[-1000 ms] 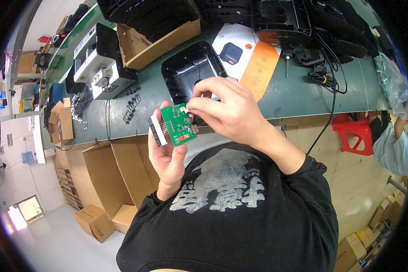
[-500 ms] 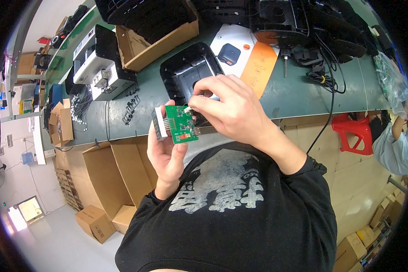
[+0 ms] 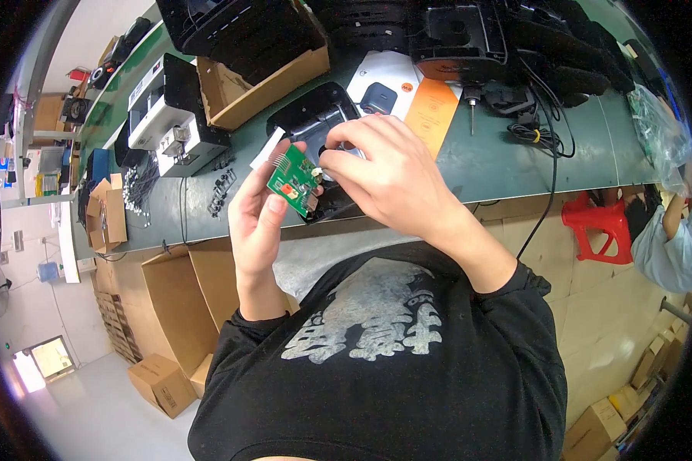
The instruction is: The person assembles a circuit board into a black plastic housing component by hand.
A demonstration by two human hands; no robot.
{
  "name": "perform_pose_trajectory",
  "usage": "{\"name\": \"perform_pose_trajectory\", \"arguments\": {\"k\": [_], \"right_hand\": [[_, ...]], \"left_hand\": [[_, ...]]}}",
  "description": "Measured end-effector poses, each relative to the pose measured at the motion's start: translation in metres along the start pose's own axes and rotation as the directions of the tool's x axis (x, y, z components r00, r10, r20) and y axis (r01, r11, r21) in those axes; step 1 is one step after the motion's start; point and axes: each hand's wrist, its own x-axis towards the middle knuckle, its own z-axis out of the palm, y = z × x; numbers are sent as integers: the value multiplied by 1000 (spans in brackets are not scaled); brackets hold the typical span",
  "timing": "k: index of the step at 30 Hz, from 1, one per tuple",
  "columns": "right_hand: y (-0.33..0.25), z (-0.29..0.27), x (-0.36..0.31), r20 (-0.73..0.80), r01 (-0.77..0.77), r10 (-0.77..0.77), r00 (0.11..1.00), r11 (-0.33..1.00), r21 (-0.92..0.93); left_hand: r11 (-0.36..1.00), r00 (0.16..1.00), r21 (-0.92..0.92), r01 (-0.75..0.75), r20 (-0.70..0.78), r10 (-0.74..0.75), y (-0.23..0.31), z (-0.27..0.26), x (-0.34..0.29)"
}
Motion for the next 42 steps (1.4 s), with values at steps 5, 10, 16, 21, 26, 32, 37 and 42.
{"name": "perform_pose_trajectory", "arguments": {"k": [5, 10, 16, 21, 26, 32, 37, 42], "right_hand": [[3, 3, -3, -14, -11, 11, 1000, 1000, 15], [3, 2, -3, -9, -19, 19, 1000, 999, 25], [5, 4, -3, -38, 28, -28, 999, 999, 15], [6, 6, -4, -32, 19, -18, 999, 999, 28], [6, 6, -3, -15, 12, -11, 1000, 999, 30], [5, 5, -4, 25, -29, 29, 999, 999, 35], [7, 4, -4, 34, -26, 25, 999, 999, 37], [9, 6, -3, 9, 5, -6, 1000, 1000, 21]], "left_hand": [[997, 1000, -76, -28, 3, 28, -11, -3, 6], [997, 1000, -75, -4, -5, 3, -11, -2, 6], [997, 1000, -77, -6, 2, 6, -13, -2, 6], [999, 1000, -51, -11, 22, 12, -12, -4, 5], [1000, 1000, -19, 7, 17, -6, -11, -4, 2], [992, 992, -109, 58, -107, -70, -10, 3, 1], [993, 993, -110, 49, -104, -60, -13, 3, 1], [980, 994, -187, 73, -72, -88, -12, 2, 2]]}}
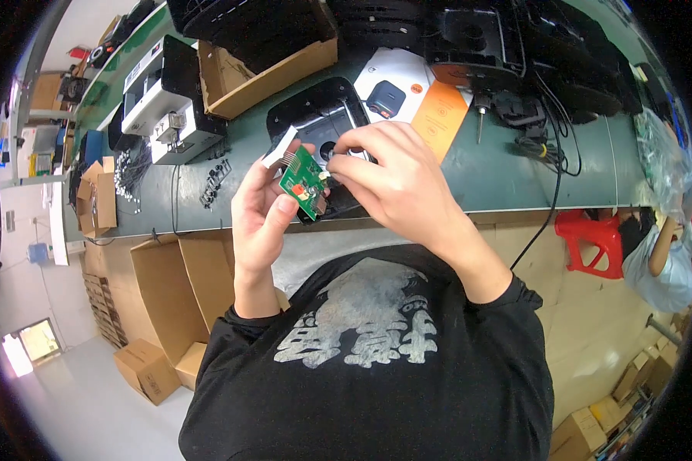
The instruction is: The person assembles a circuit board into a black plastic housing component by hand.
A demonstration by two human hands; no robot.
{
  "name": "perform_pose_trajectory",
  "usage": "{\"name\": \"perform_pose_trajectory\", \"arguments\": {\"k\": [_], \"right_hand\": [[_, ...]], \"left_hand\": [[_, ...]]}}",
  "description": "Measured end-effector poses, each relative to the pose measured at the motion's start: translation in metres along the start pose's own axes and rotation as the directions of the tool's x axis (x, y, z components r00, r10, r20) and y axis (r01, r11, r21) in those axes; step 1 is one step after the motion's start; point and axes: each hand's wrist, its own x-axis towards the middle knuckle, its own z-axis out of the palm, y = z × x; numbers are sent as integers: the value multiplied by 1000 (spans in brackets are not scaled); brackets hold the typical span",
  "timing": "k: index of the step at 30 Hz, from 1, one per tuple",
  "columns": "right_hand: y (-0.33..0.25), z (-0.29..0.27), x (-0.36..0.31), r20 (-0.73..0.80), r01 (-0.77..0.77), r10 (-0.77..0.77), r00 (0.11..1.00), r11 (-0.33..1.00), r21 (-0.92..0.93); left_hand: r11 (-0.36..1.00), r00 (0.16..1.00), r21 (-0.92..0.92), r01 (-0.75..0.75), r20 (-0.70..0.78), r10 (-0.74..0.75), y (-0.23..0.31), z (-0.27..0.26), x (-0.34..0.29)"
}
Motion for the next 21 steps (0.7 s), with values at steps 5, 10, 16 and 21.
{"name": "perform_pose_trajectory", "arguments": {"k": [5, 10, 16, 21], "right_hand": [[-1, 0, 4, 37, -1, 2, 999, 1000, -18], [-2, -4, 6, 78, -30, 35, 996, 998, -54], [5, 0, 6, 97, -31, 36, 995, 998, -52], [9, 0, 9, 103, -26, 30, 994, 999, -38]], "left_hand": [[999, 1000, -43, 19, -14, -20, -2, -2, 2], [998, 997, -16, 65, 38, -65, 0, -8, 7], [998, 991, 31, 45, 123, -49, -3, -18, 18], [998, 986, 64, 27, 164, -37, -3, -19, 24]]}}
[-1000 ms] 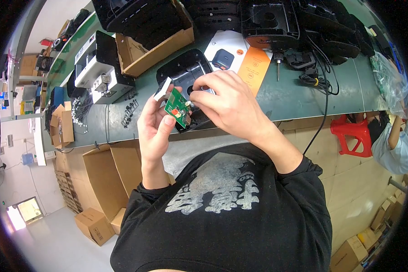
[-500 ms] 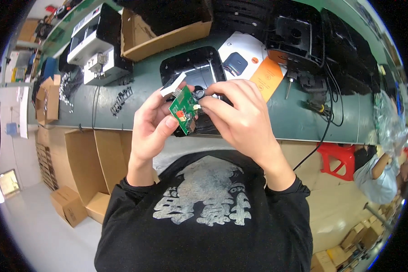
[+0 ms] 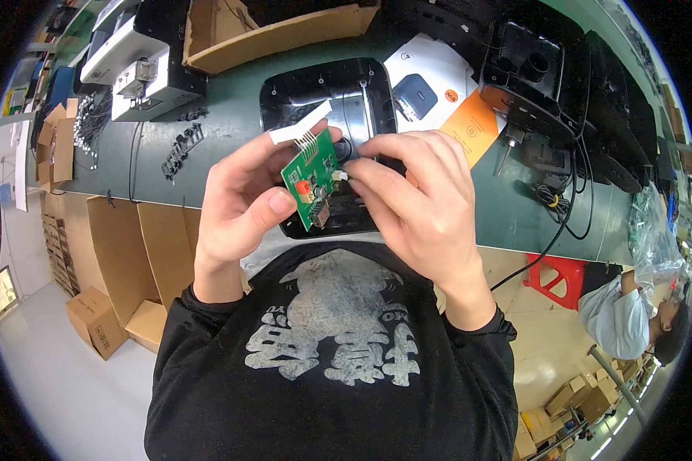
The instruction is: The person assembles a circuit board into a black plastic housing component by hand.
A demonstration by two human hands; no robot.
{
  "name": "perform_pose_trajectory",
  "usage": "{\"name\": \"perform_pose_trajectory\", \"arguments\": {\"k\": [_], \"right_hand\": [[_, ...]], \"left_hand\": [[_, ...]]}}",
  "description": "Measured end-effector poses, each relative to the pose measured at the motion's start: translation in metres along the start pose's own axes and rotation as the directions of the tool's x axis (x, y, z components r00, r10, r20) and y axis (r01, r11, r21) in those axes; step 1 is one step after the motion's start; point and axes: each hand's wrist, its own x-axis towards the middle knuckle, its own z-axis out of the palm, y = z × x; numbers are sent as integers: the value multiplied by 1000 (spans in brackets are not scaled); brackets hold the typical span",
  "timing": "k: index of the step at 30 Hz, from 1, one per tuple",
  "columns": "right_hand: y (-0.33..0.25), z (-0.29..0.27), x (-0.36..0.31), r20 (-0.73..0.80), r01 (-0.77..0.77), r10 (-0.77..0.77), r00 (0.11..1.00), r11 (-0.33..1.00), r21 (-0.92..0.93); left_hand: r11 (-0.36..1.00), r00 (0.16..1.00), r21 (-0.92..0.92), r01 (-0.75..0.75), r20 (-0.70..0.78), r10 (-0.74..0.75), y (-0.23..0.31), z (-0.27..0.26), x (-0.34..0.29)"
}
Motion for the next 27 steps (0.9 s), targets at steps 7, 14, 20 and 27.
{"name": "perform_pose_trajectory", "arguments": {"k": [7, 14, 20, 27], "right_hand": [[2, 0, -1, -8, -5, 5, 1000, 1000, -15], [4, 1, -1, -7, 3, -3, 1000, 1000, -4], [3, 2, -1, -15, 1, -1, 1000, 1000, 10], [3, 3, 0, -17, -8, 8, 1000, 999, 33]], "left_hand": [[1000, 1000, -9, 13, -17, -14, -1, 2, 3], [1000, 1000, 0, 11, -14, -11, -2, 1, 3], [1000, 1000, 12, 17, -19, -17, 1, 2, 1], [999, 998, 9, -54, -30, 54, -5, 4, -2]]}}
